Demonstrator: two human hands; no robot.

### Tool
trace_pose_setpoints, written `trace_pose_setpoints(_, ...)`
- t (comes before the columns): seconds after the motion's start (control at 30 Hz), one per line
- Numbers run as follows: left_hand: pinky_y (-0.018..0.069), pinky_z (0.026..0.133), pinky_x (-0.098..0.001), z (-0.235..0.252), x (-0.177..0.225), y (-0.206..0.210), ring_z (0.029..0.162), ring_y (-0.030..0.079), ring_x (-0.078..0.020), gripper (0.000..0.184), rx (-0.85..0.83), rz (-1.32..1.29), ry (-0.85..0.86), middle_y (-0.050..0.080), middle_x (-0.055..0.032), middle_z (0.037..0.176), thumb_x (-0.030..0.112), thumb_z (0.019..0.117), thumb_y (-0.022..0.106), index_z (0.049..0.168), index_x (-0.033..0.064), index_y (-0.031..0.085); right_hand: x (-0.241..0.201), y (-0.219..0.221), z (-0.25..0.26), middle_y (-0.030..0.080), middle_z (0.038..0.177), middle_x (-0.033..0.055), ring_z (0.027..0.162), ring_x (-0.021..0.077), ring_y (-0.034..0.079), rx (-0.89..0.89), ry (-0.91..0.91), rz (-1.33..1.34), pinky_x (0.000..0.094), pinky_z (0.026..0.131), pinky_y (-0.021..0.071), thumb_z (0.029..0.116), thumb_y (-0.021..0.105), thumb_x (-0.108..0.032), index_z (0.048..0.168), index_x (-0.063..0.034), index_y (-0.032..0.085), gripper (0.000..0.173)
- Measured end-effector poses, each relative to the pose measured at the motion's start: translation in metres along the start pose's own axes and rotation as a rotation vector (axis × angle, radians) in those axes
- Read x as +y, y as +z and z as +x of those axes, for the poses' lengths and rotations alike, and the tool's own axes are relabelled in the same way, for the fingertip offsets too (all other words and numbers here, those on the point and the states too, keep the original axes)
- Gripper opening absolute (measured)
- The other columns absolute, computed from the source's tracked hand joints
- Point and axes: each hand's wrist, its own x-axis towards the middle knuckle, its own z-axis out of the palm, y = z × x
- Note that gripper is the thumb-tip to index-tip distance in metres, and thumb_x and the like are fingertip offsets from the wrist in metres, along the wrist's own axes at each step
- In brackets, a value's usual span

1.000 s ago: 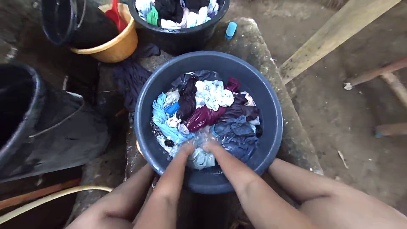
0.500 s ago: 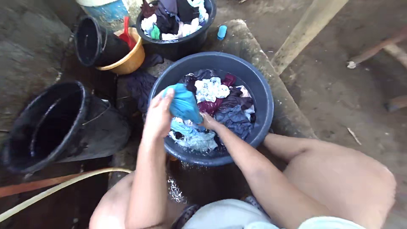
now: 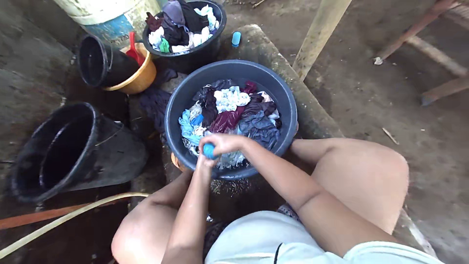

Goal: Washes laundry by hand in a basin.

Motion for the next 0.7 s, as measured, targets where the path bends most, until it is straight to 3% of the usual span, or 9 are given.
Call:
trace_pose_setpoints(0.1,0.0583,0.060,-0.0287,-0.008,0.002,0.024,0.071,0.066,-0.0174,0.026,0.005,0.002,-0.003,0.064,-0.0099,0.086,0.028,0.1105,0.035,0.108,0.0091,0.053,0.039,-0.040,-0.008,0.069,0.103,0.0033,0.090,0.0137,0.067,0.243,-0.143,0.597,0.0356,0.078,0.0587,0.0837,0.067,-0.029,0.119,-0.0099,0.057,0.041)
trace_pose_setpoints(0.17,0.0592,0.066,-0.0298,-0.015,0.002,0.038,0.081,0.069,-0.0189,0.032,-0.095,-0.009,0.006,0.067,-0.0106,0.097,0.036,0.1102,0.037,0.114,0.0099,0.056,0.070,-0.055,-0.011,0.069,0.105,0.0040,0.094,0.0162,0.068,0.456,-0.066,0.809,0.0374,0.081,0.0596,0.0870,0.070,-0.040,0.125,-0.0133,0.056,0.048)
trace_pose_setpoints(0.27,0.0607,0.068,-0.0309,-0.016,0.000,0.055,0.087,0.071,-0.0198,0.047,-0.177,0.009,-0.025,0.069,-0.0105,0.103,0.053,0.1071,0.038,0.118,0.0120,0.058,0.098,-0.023,-0.005,0.064,0.110,0.0076,0.096,0.0184,0.064,0.709,0.204,0.968,0.0393,0.083,0.0565,0.1045,0.050,-0.044,0.130,-0.0114,0.055,0.042)
trace_pose_setpoints(0.37,0.0582,0.057,-0.0282,-0.009,-0.004,0.048,0.075,0.070,-0.0192,0.055,-0.250,0.095,-0.061,0.070,-0.0124,0.096,0.056,0.1077,0.031,0.115,0.0095,0.060,0.103,0.017,0.002,0.069,0.108,0.0086,0.097,0.0201,0.068,0.755,0.220,1.218,0.0393,0.083,0.0580,0.1049,0.024,-0.066,0.131,-0.0136,0.057,0.067)
trace_pose_setpoints(0.43,0.0589,0.059,-0.0279,-0.006,-0.005,0.034,0.077,0.071,-0.0191,0.054,-0.259,0.124,-0.068,0.071,-0.0129,0.098,0.052,0.1096,0.027,0.117,0.0087,0.059,0.108,0.022,0.007,0.068,0.116,0.0092,0.104,0.0214,0.066,0.845,0.138,1.288,0.0414,0.089,0.0565,0.1079,0.024,-0.059,0.138,-0.0142,0.053,0.062)
trace_pose_setpoints(0.5,0.0577,0.060,-0.0285,-0.002,-0.006,0.017,0.080,0.070,-0.0190,0.049,-0.141,0.220,-0.048,0.069,-0.0123,0.102,0.049,0.1109,0.027,0.125,0.0110,0.055,0.115,0.011,0.012,0.065,0.128,0.0079,0.109,0.0201,0.064,0.923,0.089,1.160,0.0414,0.091,0.0551,0.1109,0.037,-0.035,0.142,-0.0134,0.049,0.040)
trace_pose_setpoints(0.6,0.0570,0.083,-0.0528,-0.001,-0.007,0.005,0.111,0.066,-0.0373,0.069,-0.008,0.355,-0.152,0.059,-0.0221,0.136,0.064,0.1064,0.017,0.157,0.0190,0.028,0.110,-0.002,0.009,0.064,0.129,0.0084,0.107,0.0180,0.064,0.759,0.005,0.830,0.0400,0.089,0.0556,0.0962,0.057,-0.016,0.120,-0.0091,0.059,0.025)
trace_pose_setpoints(0.63,0.0555,0.088,-0.0578,0.000,-0.008,0.009,0.118,0.063,-0.0397,0.074,-0.004,0.294,-0.145,0.057,-0.0220,0.140,0.069,0.1040,0.016,0.156,0.0186,0.032,0.104,-0.003,0.008,0.066,0.122,0.0068,0.104,0.0170,0.065,0.656,-0.001,0.729,0.0397,0.088,0.0562,0.0912,0.063,-0.018,0.112,-0.0095,0.061,0.022)
trace_pose_setpoints(0.7,0.0585,0.076,-0.0478,0.008,-0.008,0.021,0.097,0.068,-0.0291,0.062,0.084,0.181,0.038,0.067,-0.0149,0.112,0.062,0.1060,0.027,0.131,0.0126,0.054,0.091,0.004,0.016,0.069,0.103,0.0033,0.093,0.0136,0.066,0.585,0.027,0.620,0.0369,0.085,0.0574,0.0902,0.066,-0.020,0.100,-0.0084,0.063,0.016)
